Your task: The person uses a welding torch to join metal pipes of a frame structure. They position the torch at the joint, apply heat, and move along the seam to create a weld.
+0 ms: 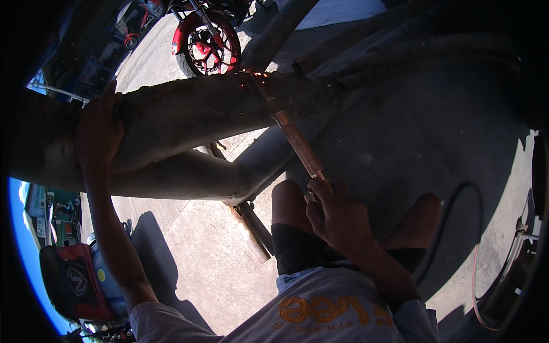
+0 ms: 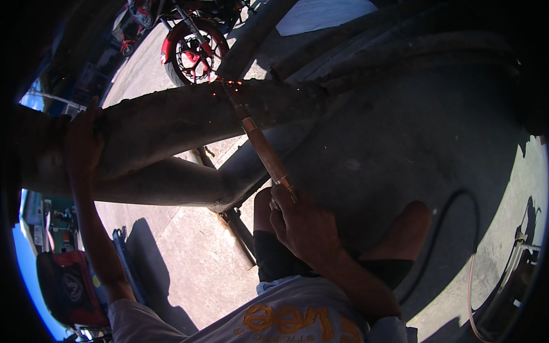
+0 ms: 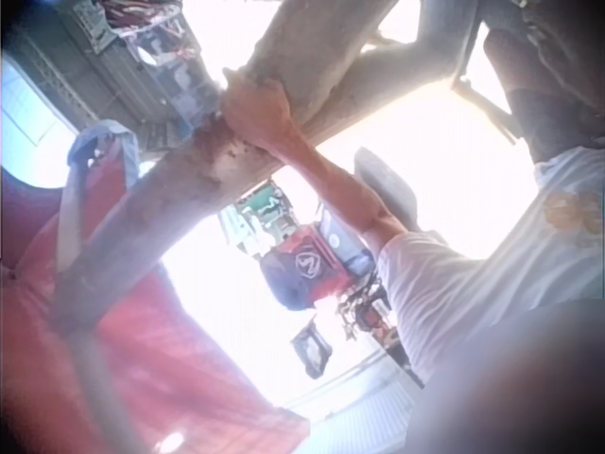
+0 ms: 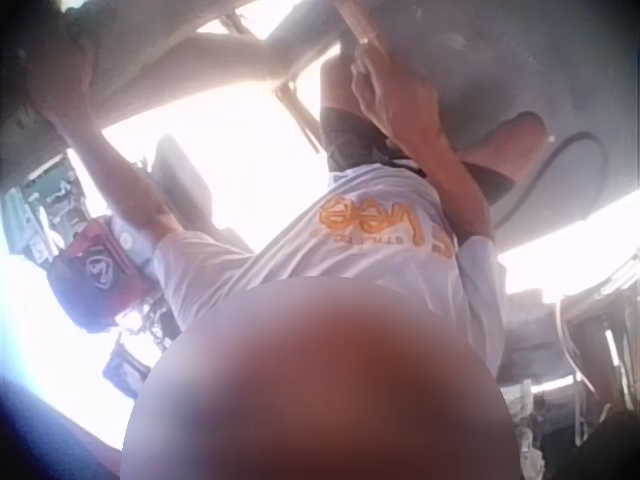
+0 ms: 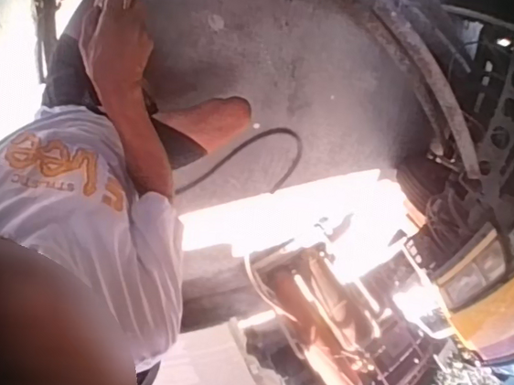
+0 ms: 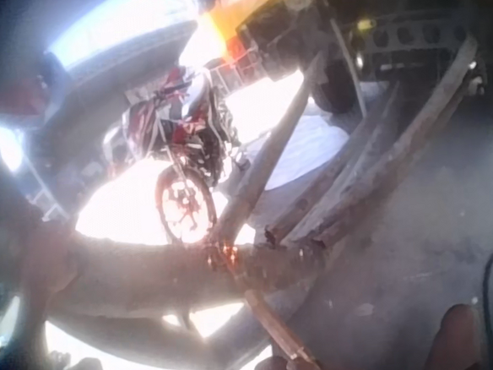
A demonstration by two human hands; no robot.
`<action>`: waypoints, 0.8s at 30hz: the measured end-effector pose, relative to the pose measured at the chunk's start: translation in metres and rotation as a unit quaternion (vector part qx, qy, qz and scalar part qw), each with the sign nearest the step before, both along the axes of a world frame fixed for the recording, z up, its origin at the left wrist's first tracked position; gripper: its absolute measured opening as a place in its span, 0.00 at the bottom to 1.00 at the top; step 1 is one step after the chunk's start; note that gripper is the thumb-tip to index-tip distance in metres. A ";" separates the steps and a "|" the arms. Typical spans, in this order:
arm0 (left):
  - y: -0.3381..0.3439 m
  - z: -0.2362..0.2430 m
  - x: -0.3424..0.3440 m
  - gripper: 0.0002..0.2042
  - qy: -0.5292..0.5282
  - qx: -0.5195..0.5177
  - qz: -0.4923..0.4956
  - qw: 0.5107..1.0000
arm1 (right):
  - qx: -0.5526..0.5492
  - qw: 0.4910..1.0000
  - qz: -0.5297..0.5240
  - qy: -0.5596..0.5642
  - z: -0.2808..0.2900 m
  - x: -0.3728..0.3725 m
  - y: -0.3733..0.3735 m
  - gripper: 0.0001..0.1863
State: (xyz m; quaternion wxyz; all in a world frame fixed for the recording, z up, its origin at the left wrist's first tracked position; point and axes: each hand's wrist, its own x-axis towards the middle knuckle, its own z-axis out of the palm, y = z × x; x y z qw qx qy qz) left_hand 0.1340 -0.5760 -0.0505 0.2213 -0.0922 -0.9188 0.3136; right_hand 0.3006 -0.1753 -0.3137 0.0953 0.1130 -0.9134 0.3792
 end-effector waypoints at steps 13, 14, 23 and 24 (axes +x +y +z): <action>0.007 0.001 -0.001 0.39 -0.018 -0.008 0.020 1.000 | -0.013 0.999 -0.005 0.029 -0.013 0.002 -0.001 0.14; 0.007 0.002 0.000 0.39 -0.019 -0.002 0.015 1.000 | -0.017 0.999 -0.005 0.033 -0.014 0.002 -0.001 0.14; 0.011 0.002 0.004 0.37 -0.013 -0.001 0.022 1.000 | -0.017 1.000 0.001 0.026 -0.012 -0.002 0.001 0.14; 0.011 0.002 0.004 0.37 -0.013 0.002 0.022 1.000 | -0.011 1.000 0.004 0.018 -0.012 -0.003 0.001 0.14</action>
